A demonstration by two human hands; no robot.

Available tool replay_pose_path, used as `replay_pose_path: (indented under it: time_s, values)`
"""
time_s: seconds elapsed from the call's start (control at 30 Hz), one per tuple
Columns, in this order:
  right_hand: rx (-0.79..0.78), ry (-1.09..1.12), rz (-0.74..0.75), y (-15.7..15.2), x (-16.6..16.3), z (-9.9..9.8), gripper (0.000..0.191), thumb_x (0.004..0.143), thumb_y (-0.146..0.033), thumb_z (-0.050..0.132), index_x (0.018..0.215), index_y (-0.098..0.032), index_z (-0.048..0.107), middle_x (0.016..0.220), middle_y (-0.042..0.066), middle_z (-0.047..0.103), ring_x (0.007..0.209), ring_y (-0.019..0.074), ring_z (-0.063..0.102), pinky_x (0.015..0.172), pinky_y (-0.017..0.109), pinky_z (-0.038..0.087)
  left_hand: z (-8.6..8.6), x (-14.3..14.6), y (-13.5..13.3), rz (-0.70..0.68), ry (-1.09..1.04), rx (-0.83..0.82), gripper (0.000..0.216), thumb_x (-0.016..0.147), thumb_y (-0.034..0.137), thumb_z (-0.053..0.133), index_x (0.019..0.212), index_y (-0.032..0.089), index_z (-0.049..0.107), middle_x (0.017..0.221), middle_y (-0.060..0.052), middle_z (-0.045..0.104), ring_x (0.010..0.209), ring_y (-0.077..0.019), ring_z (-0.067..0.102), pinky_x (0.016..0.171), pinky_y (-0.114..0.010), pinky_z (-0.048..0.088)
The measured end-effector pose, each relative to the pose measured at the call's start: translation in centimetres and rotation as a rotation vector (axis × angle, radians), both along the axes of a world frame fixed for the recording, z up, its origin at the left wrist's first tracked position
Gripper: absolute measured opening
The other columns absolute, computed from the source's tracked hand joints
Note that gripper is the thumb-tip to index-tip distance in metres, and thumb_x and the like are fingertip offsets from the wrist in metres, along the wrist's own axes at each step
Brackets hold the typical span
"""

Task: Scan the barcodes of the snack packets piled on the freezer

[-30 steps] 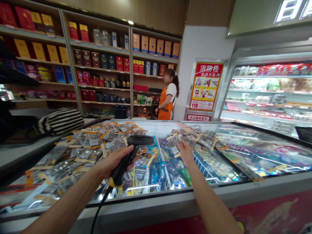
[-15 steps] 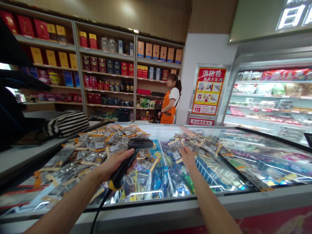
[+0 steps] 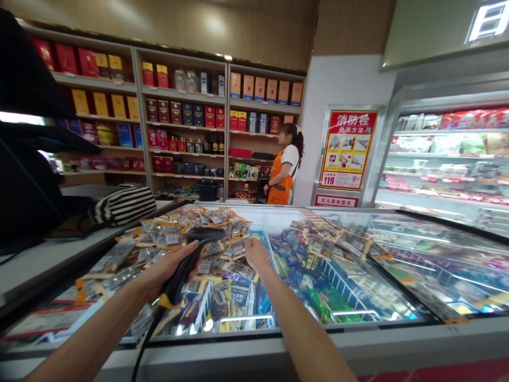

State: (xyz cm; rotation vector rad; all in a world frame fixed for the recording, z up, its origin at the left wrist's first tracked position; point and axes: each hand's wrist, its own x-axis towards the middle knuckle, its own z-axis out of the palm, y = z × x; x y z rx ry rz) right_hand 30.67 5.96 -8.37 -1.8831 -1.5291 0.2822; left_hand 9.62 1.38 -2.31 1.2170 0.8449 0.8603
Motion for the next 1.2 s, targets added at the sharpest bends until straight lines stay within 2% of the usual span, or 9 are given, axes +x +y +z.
replay_pose_path:
  time_s: [0.1, 0.2, 0.4, 0.47, 0.57, 0.7, 0.83, 0.97, 1.2]
  values:
    - [-0.002, -0.036, -0.02, -0.2, -0.3, 0.5, 0.048, 0.081, -0.044, 0.021, 0.104, -0.017, 0.052, 0.106, 0.01, 0.056, 0.1, 0.0214, 0.048, 0.08, 0.032, 0.036, 0.2, 0.5, -0.2, -0.004, 0.009, 0.009, 0.03, 0.068, 0.044, 0.052, 0.064, 0.014, 0.049, 0.047, 0.002, 0.051, 0.035, -0.0071, 0.044, 0.034, -0.018, 0.035]
    - [0.016, -0.131, -0.057, -1.2, 3.1, 1.0, 0.048, 0.081, -0.043, 0.021, 0.105, -0.017, 0.052, 0.111, 0.01, 0.052, 0.104, 0.0223, 0.045, 0.083, 0.034, 0.034, 0.1, 1.3, -0.4, -0.051, 0.016, 0.013, 0.031, 0.069, 0.044, 0.05, 0.064, 0.014, 0.05, 0.046, 0.002, 0.051, 0.035, -0.0066, 0.044, 0.035, -0.017, 0.035]
    - [-0.086, -0.3, -0.64, -5.6, 15.0, 0.6, 0.044, 0.077, -0.041, 0.029, 0.113, -0.023, 0.046, 0.117, 0.011, 0.045, 0.106, 0.0309, 0.04, 0.08, 0.05, 0.032, -0.6, 2.4, -0.3, -0.127, -0.009, 0.043, 0.034, 0.068, 0.047, 0.05, 0.063, 0.014, 0.05, 0.051, 0.001, 0.053, 0.037, -0.0063, 0.045, 0.035, -0.017, 0.035]
    - [-0.118, -0.283, -0.739, -6.6, 17.5, 0.0, 0.046, 0.075, -0.045, 0.03, 0.11, -0.021, 0.049, 0.112, 0.015, 0.048, 0.103, 0.0349, 0.041, 0.076, 0.053, 0.032, -0.6, 2.8, -0.3, -0.149, -0.015, 0.044, 0.033, 0.069, 0.046, 0.05, 0.065, 0.014, 0.05, 0.051, 0.002, 0.053, 0.037, -0.0064, 0.045, 0.035, -0.017, 0.035]
    - [-0.102, -0.32, -0.787, -6.9, 19.1, -1.1, 0.046, 0.07, -0.048, 0.039, 0.101, -0.019, 0.055, 0.105, 0.019, 0.051, 0.1, 0.0387, 0.041, 0.073, 0.054, 0.032, -0.4, 3.3, -0.5, -0.147, -0.013, 0.03, 0.031, 0.069, 0.046, 0.05, 0.067, 0.015, 0.048, 0.049, 0.003, 0.052, 0.036, -0.0066, 0.044, 0.035, -0.018, 0.035]
    - [-0.06, -0.339, -0.745, -6.0, 19.1, -1.9, 0.045, 0.064, -0.04, 0.05, 0.104, -0.019, 0.052, 0.099, 0.017, 0.055, 0.098, 0.0387, 0.043, 0.073, 0.053, 0.032, 0.0, 3.7, -0.7, -0.146, -0.021, 0.011, 0.03, 0.068, 0.045, 0.051, 0.068, 0.016, 0.048, 0.051, 0.003, 0.052, 0.037, -0.0068, 0.045, 0.036, -0.018, 0.035]
    - [0.092, -0.216, -0.609, -5.4, 18.3, -1.7, 0.048, 0.06, -0.028, 0.052, 0.107, -0.018, 0.048, 0.098, 0.014, 0.056, 0.093, 0.0312, 0.049, 0.072, 0.043, 0.037, -0.1, 4.1, -0.3, -0.158, -0.05, 0.029, 0.031, 0.068, 0.046, 0.051, 0.068, 0.015, 0.05, 0.051, 0.002, 0.052, 0.037, -0.0069, 0.045, 0.036, -0.019, 0.035]
    - [0.23, 0.032, -0.394, -5.0, 16.3, -1.2, 0.03, 0.062, -0.027, 0.046, 0.087, -0.014, 0.057, 0.078, 0.009, 0.061, 0.077, 0.0238, 0.055, 0.068, 0.035, 0.04, -0.5, 4.9, 0.1, -0.176, -0.052, 0.047, 0.034, 0.068, 0.048, 0.05, 0.063, 0.014, 0.051, 0.052, 0.001, 0.054, 0.038, -0.0068, 0.045, 0.038, -0.019, 0.035]
    - [0.248, 0.586, -0.108, -5.3, 12.3, -0.6, 0.04, 0.059, -0.038, 0.05, 0.093, -0.018, 0.054, 0.077, 0.004, 0.062, 0.07, 0.0183, 0.056, 0.058, 0.028, 0.043, -0.3, 5.2, -0.5, -0.245, -0.058, 0.06, 0.034, 0.069, 0.047, 0.048, 0.059, 0.014, 0.049, 0.052, 0.001, 0.053, 0.039, -0.0068, 0.045, 0.038, -0.019, 0.034]
